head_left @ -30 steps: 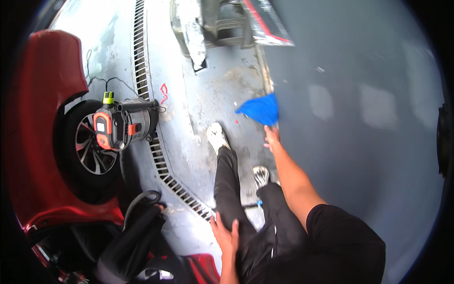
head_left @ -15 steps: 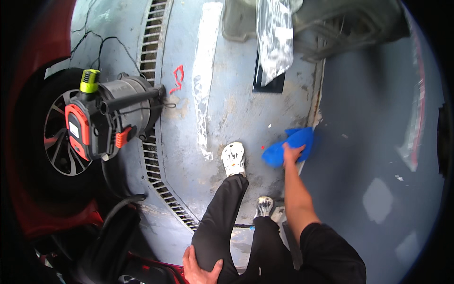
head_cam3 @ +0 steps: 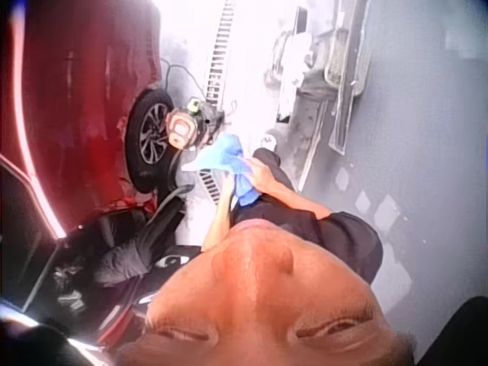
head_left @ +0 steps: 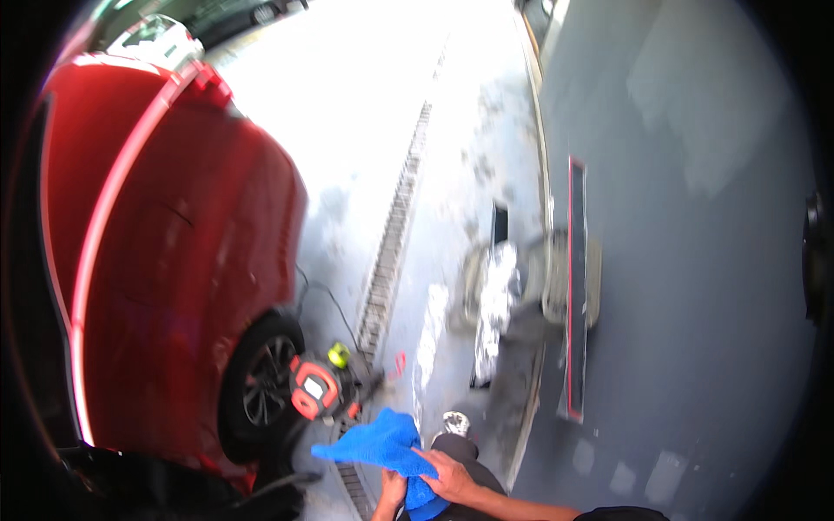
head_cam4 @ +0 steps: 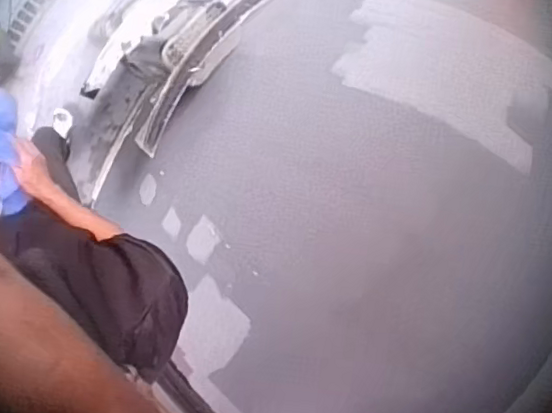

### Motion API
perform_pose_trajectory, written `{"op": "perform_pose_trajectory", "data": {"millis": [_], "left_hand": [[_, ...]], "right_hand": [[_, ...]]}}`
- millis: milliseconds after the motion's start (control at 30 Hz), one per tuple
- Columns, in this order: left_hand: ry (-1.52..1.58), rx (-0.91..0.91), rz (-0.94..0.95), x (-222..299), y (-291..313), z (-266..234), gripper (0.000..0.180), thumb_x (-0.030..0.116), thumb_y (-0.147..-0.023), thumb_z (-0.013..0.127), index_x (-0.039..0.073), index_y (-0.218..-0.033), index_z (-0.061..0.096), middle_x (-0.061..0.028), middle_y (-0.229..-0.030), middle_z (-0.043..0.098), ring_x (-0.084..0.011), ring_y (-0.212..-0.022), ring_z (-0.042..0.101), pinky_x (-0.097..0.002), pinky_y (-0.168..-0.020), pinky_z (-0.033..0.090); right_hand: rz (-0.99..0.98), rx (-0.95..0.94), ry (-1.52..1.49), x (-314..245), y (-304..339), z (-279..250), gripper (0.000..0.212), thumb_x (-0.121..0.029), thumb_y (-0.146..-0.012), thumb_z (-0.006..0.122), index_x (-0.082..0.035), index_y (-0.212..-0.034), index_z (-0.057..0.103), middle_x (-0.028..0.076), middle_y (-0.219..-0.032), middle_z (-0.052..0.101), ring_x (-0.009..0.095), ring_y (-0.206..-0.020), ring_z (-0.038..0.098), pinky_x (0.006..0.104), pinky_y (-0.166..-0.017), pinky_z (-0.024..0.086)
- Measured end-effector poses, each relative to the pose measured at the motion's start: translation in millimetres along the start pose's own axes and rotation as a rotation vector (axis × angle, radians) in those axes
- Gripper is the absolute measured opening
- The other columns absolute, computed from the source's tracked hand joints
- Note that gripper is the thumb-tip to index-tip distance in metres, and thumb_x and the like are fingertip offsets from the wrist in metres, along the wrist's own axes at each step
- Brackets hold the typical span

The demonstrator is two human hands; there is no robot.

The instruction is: The person measures and installs black window visors onto the side windows of a red car. They use a utility knife to trim the visors, a squeegee to press them into place, and a spray bottle with a cloth to clean the windows before and after installation.

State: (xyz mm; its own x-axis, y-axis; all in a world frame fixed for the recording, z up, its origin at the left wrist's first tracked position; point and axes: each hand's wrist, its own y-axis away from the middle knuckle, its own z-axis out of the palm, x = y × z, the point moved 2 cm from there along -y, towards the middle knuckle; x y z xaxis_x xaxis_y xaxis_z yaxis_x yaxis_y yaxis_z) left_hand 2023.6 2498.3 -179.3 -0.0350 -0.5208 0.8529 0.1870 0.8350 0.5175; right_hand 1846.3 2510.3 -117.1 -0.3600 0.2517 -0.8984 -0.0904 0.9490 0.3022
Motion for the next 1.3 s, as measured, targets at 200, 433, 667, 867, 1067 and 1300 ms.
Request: {"op": "perform_pose_trajectory", "data": {"millis": [200,433,667,867,1067,1300], "left_hand": [[0.36,-0.02,-0.118,101,-139,19,0.041,0.026,-0.1,0.068,0.001,-0.131,0.059,-0.0075,-0.12,0.068,-0.0166,-0.108,0.063,-0.0338,-0.099,0.049],[-0.401,-0.359,-0.033,330,-371,45,0.042,0.028,-0.093,0.075,0.0,-0.123,0.065,-0.0044,-0.102,0.07,-0.0119,-0.091,0.061,-0.0302,-0.082,0.05],[-0.496,-0.207,0.425,549,-534,32,0.052,0.028,-0.089,0.08,0.004,-0.131,0.063,-0.0103,-0.102,0.074,-0.0173,-0.093,0.068,-0.0333,-0.084,0.053],[0.015,-0.395,0.379,699,-759,-9,0.048,0.014,-0.087,0.08,0.003,-0.131,0.065,-0.0039,-0.105,0.073,-0.0126,-0.1,0.066,-0.0315,-0.093,0.052],[-0.035,-0.861,0.466,909,-931,-7,0.086,0.008,-0.083,0.075,0.009,-0.158,0.034,-0.004,-0.105,0.07,-0.0145,-0.1,0.067,-0.0325,-0.094,0.052],[-0.258,-0.81,0.565,1020,-1130,-61,0.064,0.013,-0.085,0.075,0.006,-0.144,0.051,-0.0085,-0.113,0.07,-0.0185,-0.105,0.067,-0.0355,-0.094,0.052]], "right_hand": [[-0.082,0.313,-0.213,-84,-146,-97,0.047,-0.003,-0.09,0.066,-0.006,-0.137,0.061,0.018,-0.12,0.071,0.03,-0.111,0.07,0.0371,-0.096,0.054],[-0.12,0.545,-0.224,-147,-368,-311,0.033,-0.003,-0.086,0.071,0.001,-0.119,0.068,0.01,-0.104,0.075,0.015,-0.097,0.07,0.0309,-0.087,0.055],[-0.476,0.714,-0.754,-271,-579,-508,0.025,-0.014,-0.091,0.069,-0.001,-0.112,0.065,0.006,-0.107,0.067,0.016,-0.097,0.064,0.0326,-0.09,0.051],[-0.335,0.578,-0.593,-308,-807,-558,0.022,-0.002,-0.093,0.068,-0.001,-0.114,0.066,0.006,-0.103,0.071,0.014,-0.093,0.066,0.0316,-0.084,0.055],[-0.201,0.382,-0.326,-411,-1037,-562,0.026,-0.002,-0.092,0.067,0.001,-0.118,0.067,0.005,-0.103,0.071,0.013,-0.094,0.066,0.0286,-0.085,0.053],[-0.324,0.174,-0.362,-532,-1293,-608,0.024,-0.004,-0.093,0.065,0.002,-0.116,0.068,0.007,-0.102,0.073,0.012,-0.092,0.067,0.028,-0.084,0.055]]}}
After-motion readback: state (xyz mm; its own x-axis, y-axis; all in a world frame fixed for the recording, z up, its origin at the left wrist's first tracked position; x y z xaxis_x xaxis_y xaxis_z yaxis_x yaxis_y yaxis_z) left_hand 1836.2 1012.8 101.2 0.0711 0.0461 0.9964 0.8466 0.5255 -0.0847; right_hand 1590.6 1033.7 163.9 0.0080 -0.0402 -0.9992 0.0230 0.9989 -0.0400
